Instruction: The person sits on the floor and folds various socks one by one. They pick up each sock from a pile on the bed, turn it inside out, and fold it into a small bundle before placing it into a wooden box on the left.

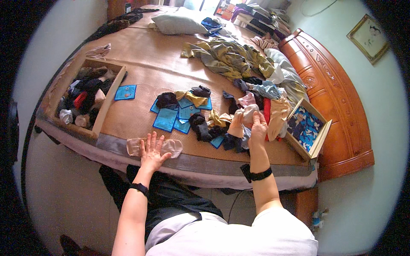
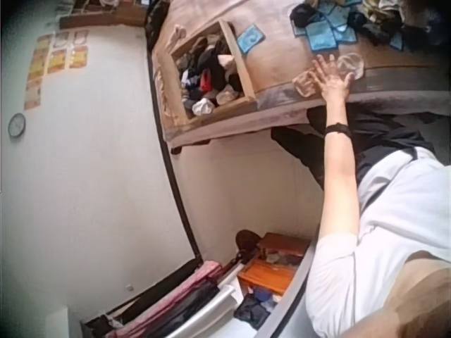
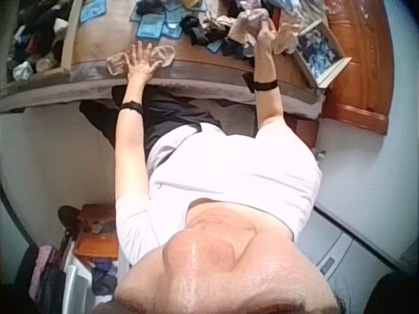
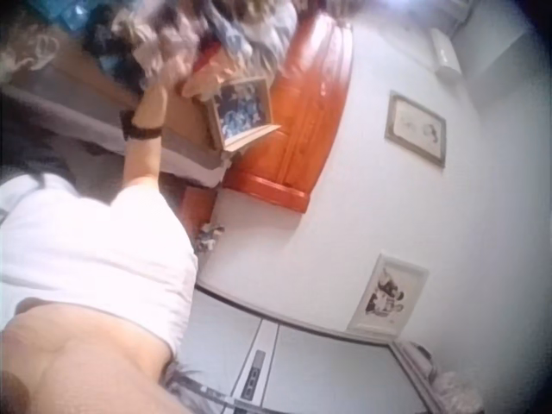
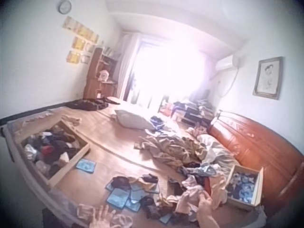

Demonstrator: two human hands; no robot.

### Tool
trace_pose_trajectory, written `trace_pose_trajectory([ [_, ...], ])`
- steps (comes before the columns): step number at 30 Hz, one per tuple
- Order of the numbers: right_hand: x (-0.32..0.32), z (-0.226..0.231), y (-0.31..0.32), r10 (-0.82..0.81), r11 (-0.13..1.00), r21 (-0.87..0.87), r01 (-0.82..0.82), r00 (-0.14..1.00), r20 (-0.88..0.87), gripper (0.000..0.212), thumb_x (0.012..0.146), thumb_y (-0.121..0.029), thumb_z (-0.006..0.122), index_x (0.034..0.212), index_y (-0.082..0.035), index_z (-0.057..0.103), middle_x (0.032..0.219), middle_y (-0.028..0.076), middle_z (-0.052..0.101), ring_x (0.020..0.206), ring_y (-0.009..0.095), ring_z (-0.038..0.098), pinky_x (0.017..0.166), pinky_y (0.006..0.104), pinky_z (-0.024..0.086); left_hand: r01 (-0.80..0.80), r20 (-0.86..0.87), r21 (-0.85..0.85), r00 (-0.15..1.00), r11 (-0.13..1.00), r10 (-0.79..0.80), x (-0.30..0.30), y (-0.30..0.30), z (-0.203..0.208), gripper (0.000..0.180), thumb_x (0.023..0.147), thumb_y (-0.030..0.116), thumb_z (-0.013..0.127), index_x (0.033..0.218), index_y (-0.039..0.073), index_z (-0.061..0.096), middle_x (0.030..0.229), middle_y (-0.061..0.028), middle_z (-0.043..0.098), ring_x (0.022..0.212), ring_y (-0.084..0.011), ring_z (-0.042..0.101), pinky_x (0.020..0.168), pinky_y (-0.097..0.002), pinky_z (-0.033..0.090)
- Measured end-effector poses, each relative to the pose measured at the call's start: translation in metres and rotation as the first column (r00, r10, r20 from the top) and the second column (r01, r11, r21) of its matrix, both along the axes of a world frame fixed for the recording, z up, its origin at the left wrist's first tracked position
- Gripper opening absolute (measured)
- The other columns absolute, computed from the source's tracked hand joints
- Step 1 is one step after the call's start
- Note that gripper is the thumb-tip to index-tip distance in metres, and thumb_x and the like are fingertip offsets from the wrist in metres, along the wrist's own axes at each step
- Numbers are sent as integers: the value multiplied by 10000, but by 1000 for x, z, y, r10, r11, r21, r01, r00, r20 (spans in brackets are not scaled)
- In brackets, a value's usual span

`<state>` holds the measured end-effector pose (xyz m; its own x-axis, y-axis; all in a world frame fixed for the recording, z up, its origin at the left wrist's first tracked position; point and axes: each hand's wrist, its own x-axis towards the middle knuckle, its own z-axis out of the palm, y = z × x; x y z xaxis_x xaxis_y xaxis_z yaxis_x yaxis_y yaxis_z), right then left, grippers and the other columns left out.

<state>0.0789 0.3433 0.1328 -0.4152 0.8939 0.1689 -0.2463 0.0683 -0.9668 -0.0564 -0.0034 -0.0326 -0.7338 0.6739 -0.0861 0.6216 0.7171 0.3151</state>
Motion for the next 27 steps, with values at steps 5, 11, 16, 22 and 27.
trace_pose_trajectory([
  [5, 4, 21, -14, -120, 963, 221, 153, 980, -156, 261, 962, -217, 581, 1137, -27, 617, 1065, 33, 633, 966, 109, 583, 843, 260, 479, -7, 1, -16, 1000, 1000, 7, 2, -1, 5, 858, 864, 693, 402, 1531, 243, 104, 1593, -89, -90, 1458, -264, -147, 1144, -498, -129],
  [11, 19, 20, -78, 524, 842, -49, -537, 836, -161, 196, 962, -179, 559, 1109, -52, 583, 1062, 56, 634, 974, 163, 613, 830, 314, 508, -65, 12, 521, 998, 851, 69, -5, -19, 4, 749, 903, 530, 513, 1512, 200, 230, 1585, -135, 95, 1470, -305, 22, 1167, -484, -5],
  [16, -1, -18, -144, 708, 643, -381, -664, 706, -35, 185, 952, -207, 571, 1061, -57, 572, 919, 4, 615, 847, 93, 600, 713, 247, 503, -468, 17, 754, 716, 461, 698, 1, -57, 21, 456, 836, 199, 681, 1226, 44, 504, 1215, -161, 524, 1157, -345, 477, 979, -445, 395],
  [22, -57, -145, -175, 640, 589, 147, -794, 570, 515, 181, 937, -184, 583, 938, -4, 601, 837, 52, 606, 778, 177, 582, 697, 288, 467, -817, 369, 341, 572, 466, 733, -20, -99, 12, 520, 774, 485, 716, 1021, 44, 594, 1034, -135, 589, 969, -311, 574, 828, -416, 473],
  [27, -66, -160, -193, 327, 603, 473, -642, 740, 588, 150, 893, -170, 607, 925, -23, 609, 896, 168, 626, 819, 362, 615, 702, 386, 497, -658, 255, 221, 751, 720, 609, -34, -101, 19, 356, 759, 359, 730, 826, 27, 624, 876, -122, 664, 809, -259, 633, 735, -396, 503],
])
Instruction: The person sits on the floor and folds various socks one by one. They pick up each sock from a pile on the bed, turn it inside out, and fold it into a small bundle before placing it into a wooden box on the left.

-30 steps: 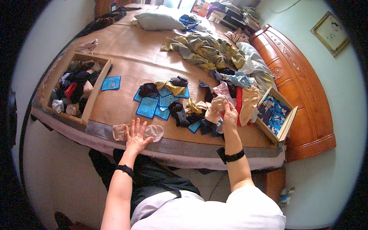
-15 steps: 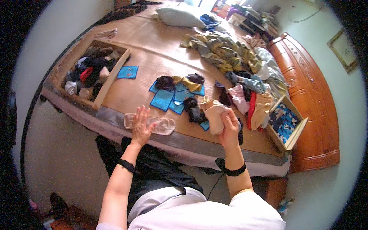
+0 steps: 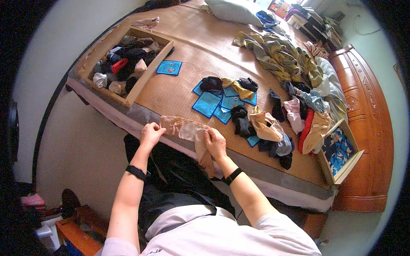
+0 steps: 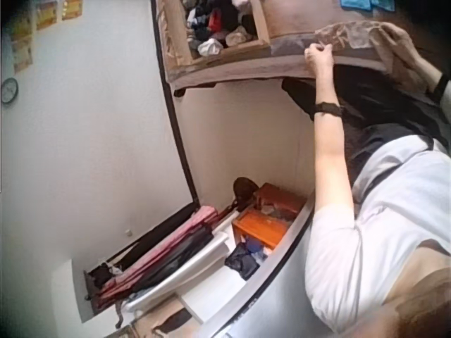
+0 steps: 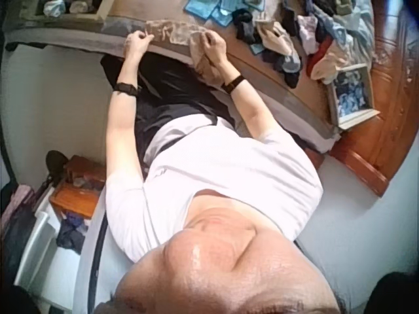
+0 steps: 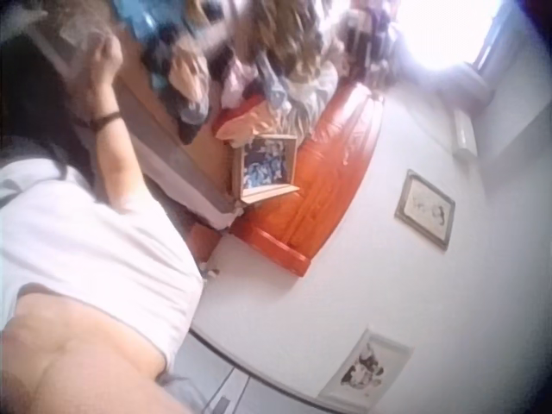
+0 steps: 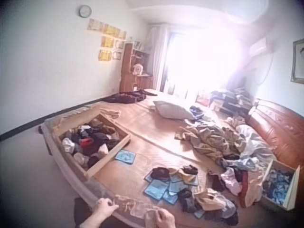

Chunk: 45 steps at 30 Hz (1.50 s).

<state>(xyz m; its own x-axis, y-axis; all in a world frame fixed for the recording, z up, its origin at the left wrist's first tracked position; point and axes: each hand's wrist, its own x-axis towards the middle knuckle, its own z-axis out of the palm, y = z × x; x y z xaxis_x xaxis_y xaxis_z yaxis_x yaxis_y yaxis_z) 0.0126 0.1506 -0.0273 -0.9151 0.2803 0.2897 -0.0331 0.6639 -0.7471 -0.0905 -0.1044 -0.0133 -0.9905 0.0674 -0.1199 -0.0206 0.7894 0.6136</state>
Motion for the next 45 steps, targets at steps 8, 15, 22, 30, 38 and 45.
trace_pose_trajectory([
  [8, -1, -10, -1, 2, 998, 63, 2, 998, -55, 144, 880, -169, 617, 901, -28, 597, 897, 150, 630, 836, 352, 625, 707, 399, 504, -128, -108, 172, 983, 977, 148, -36, -11, -11, 172, 791, 181, 666, 845, 66, 550, 769, -136, 647, 762, -341, 638, 704, -451, 497],
  [15, 1, -6, 2, -5, 1000, 10, 5, 1000, -29, 132, 870, -158, 626, 882, -28, 606, 886, 147, 632, 818, 343, 628, 689, 389, 505, 79, -574, 125, 819, 989, 7, 7, 45, 35, 220, 809, 166, 682, 988, 75, 590, 1005, -93, 587, 992, -293, 546, 889, -406, 432],
  [22, 0, -3, 2, 11, 999, -39, -12, 1000, -3, 124, 861, -143, 639, 891, -25, 615, 878, 143, 633, 790, 338, 630, 684, 369, 506, 378, -678, -361, 521, 852, -518, 19, 57, -4, 316, 905, 303, 597, 1170, 131, 614, 1257, -87, 569, 1230, -261, 488, 1029, -405, 370],
  [30, 0, -3, 1, 15, 1000, 15, -14, 999, -46, 133, 860, -150, 642, 887, -22, 619, 882, 141, 636, 802, 325, 636, 694, 362, 511, -177, -76, 108, 980, 978, 186, -34, 13, 35, 353, 836, 378, 692, 999, 70, 638, 1000, -102, 645, 920, -309, 601, 795, -384, 488],
  [38, -1, -4, 0, 19, 1000, 5, -19, 999, -38, 143, 858, -158, 650, 893, -23, 620, 897, 138, 643, 809, 322, 640, 698, 359, 515, -158, 214, 883, 973, 443, -80, -43, 10, 11, 135, 934, 236, 622, 896, 107, 614, 774, 66, 559, 714, -37, 480, 665, -199, 410],
  [45, 0, -2, -3, 7, 1000, -6, -7, 1000, 18, 138, 854, -158, 653, 893, -30, 618, 882, 137, 637, 793, 328, 638, 676, 361, 513, 52, -98, 813, 994, 581, 49, -40, 21, 2, 170, 968, 284, 559, 941, 118, 539, 812, -17, 623, 741, -153, 586, 659, -288, 462],
])
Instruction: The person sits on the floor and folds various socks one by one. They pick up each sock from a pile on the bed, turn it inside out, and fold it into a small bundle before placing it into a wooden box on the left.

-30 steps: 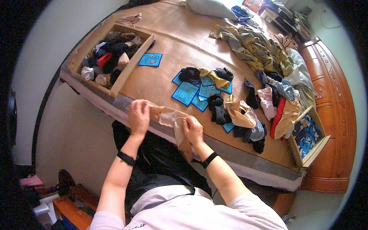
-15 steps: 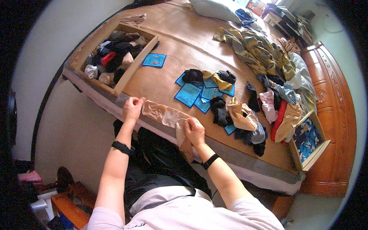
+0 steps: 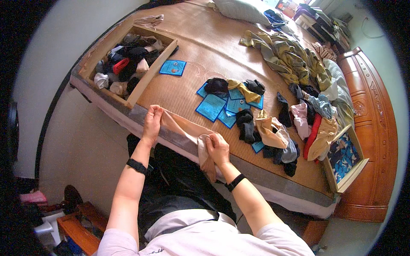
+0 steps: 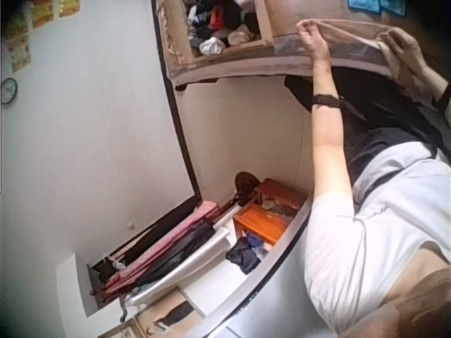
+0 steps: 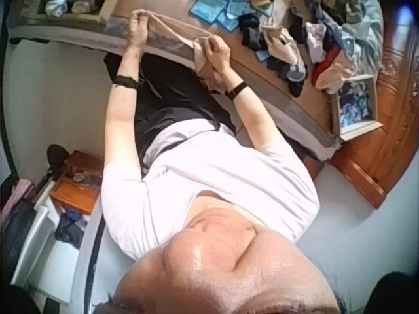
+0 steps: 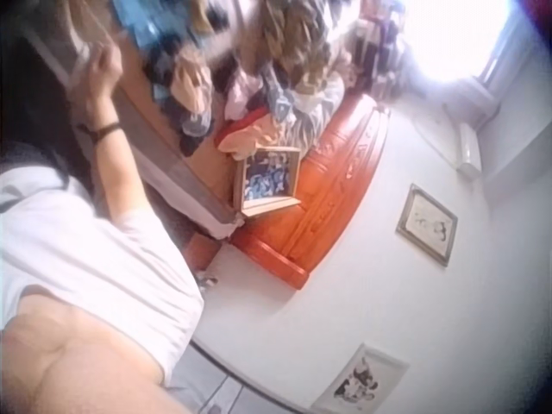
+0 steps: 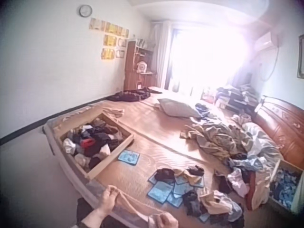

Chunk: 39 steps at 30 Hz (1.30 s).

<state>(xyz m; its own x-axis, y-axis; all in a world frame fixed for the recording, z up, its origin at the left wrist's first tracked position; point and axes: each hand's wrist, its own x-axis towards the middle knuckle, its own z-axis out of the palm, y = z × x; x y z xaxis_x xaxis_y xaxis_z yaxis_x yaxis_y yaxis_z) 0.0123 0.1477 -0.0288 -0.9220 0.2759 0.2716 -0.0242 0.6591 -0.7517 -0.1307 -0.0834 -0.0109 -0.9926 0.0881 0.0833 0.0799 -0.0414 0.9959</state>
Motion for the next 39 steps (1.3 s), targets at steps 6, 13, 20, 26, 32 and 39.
trace_pose_trajectory([
  [6, -1, 0, 1, 4, 999, 49, 1, 994, -105, 114, 854, -145, 649, 879, -41, 611, 856, 133, 625, 766, 328, 632, 651, 366, 509, -103, -251, -652, 964, 751, -86, -4, -23, 16, 180, 946, 321, 553, 990, 148, 526, 901, -76, 678, 828, -334, 649, 658, -433, 506],
  [13, -1, 2, -2, 13, 1000, 10, -13, 998, -58, 107, 852, -138, 650, 872, -42, 609, 865, 131, 627, 762, 328, 632, 648, 364, 511, -23, -212, -668, 964, 743, -161, 3, -26, 3, 175, 894, 147, 578, 1068, 132, 568, 1039, -79, 632, 916, -318, 627, 749, -414, 507],
  [20, 0, 2, -1, -11, 1000, 8, 11, 999, -36, 100, 849, -137, 651, 872, -48, 614, 866, 130, 628, 766, 325, 635, 651, 369, 511, -137, -541, -666, 765, 733, -349, 41, 36, 31, 250, 862, 97, 591, 1111, 89, 614, 1083, -81, 655, 1025, -256, 612, 910, -379, 469],
  [26, -3, 1, -2, 13, 999, 36, -9, 995, -96, 98, 851, -137, 652, 880, -50, 617, 862, 129, 626, 762, 324, 633, 650, 369, 510, -150, -235, -966, 846, 209, -478, 25, 9, -39, 649, 969, 541, 322, 1521, 229, 184, 1600, -29, -15, 1471, -207, -58, 1179, -455, -7],
  [32, 0, 8, -4, -15, 1000, 7, 15, 999, -46, 118, 850, -142, 654, 889, -36, 621, 862, 136, 628, 777, 323, 636, 667, 362, 509, -328, -422, -898, 831, 292, -363, 24, -13, -7, 602, 994, 486, 303, 1521, 222, 186, 1596, -29, 82, 1473, -217, 28, 1181, -463, 48],
  [39, -3, -3, 0, -3, 1000, -1, 3, 995, -95, 134, 858, -164, 652, 884, -36, 621, 865, 132, 631, 728, 316, 631, 646, 355, 508, -48, -200, -966, 762, 254, -616, 62, 11, -25, 641, 958, 540, 381, 1512, 259, 223, 1589, -42, 137, 1471, -242, 64, 1173, -463, -3],
])
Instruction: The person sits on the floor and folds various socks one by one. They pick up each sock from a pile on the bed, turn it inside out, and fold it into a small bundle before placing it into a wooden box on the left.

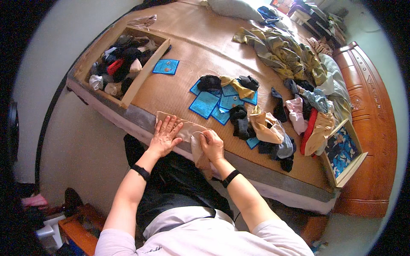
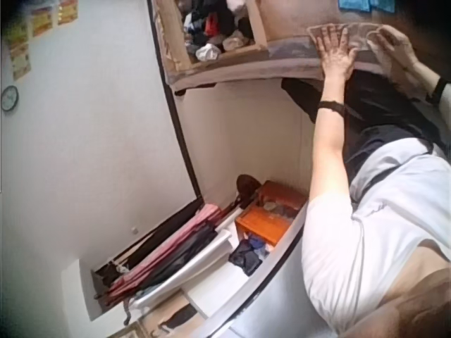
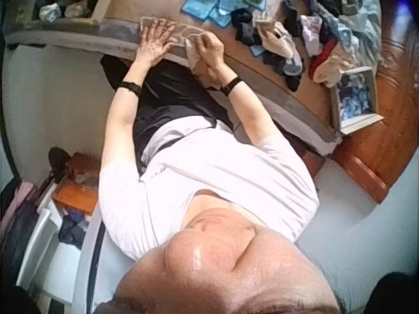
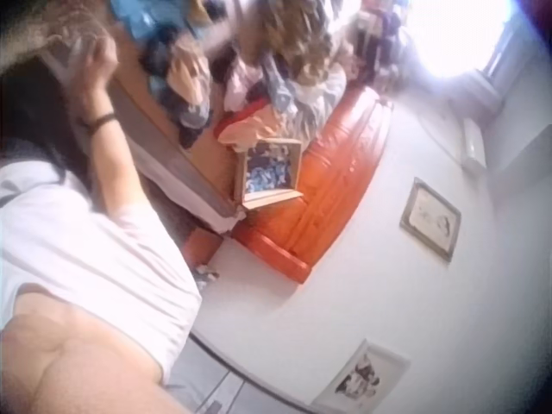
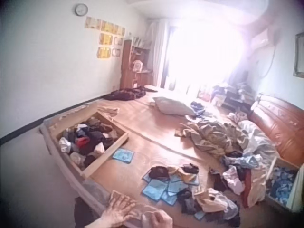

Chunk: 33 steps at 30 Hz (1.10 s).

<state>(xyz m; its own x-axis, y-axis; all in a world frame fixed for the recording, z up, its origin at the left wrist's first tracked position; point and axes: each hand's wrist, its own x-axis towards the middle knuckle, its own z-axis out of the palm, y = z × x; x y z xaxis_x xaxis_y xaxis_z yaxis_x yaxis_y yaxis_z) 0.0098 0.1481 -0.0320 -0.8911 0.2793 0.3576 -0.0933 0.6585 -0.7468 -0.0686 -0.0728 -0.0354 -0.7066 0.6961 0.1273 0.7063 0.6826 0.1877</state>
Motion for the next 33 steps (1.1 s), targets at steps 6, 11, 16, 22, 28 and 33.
trace_pose_trajectory([
  [6, 2, 2, 14, 216, 754, -650, -95, 970, 110, 167, 929, -166, 600, 993, -17, 639, 852, 1, 653, 767, 83, 573, 689, 229, 459, -173, 418, 197, 905, 965, 77, 20, 24, 25, 650, 909, 510, 525, 1445, 170, 387, 1558, -109, 227, 1463, -280, 105, 1161, -509, 38],
  [11, 43, 55, -8, 455, 551, -830, -82, 864, 217, 191, 945, -179, 592, 1005, -14, 667, 882, -42, 621, 796, 38, 540, 706, 206, 447, -278, 661, 679, 634, 679, -401, 62, 21, 88, 863, 802, 392, 746, 1469, 72, 301, 1349, -95, 534, 1240, -175, 485, 1014, -309, 406],
  [16, 79, 103, -37, 720, 557, -734, -389, 667, 192, 245, 931, -195, 607, 1064, 4, 664, 920, -22, 647, 806, 49, 548, 691, 213, 465, -373, 784, 619, 249, 691, -568, 89, 4, 102, 701, 809, 254, 771, 1379, 14, 439, 1183, -59, 596, 1057, -140, 562, 942, -294, 456],
  [22, 98, 112, -21, 544, 482, -861, -159, 825, 152, 204, 961, -156, 564, 1083, -7, 635, 934, 25, 659, 837, 90, 610, 712, 251, 510, -291, 810, 580, 106, 761, -577, 103, -24, 77, 437, 854, 110, 696, 1252, -2, 553, 1084, -9, 618, 991, -91, 555, 864, -254, 463],
  [28, 93, 115, -7, 343, 153, -988, 27, 936, 79, 181, 960, -147, 556, 1068, -15, 617, 995, 73, 679, 894, 145, 649, 781, 280, 524, -553, 778, 535, 27, 639, -628, 109, -56, 78, 248, 884, 163, 675, 1071, 17, 604, 858, 53, 570, 775, -38, 514, 720, -210, 456],
  [33, 86, 98, -2, 376, -70, -980, 187, 915, 148, 256, 945, -183, 492, 1124, -21, 576, 1086, 98, 661, 981, 200, 645, 863, 323, 511, -651, 813, 501, 127, 570, -569, 104, -78, 93, 217, 892, 190, 686, 1027, 38, 611, 913, 27, 606, 797, -47, 534, 732, -205, 469],
])
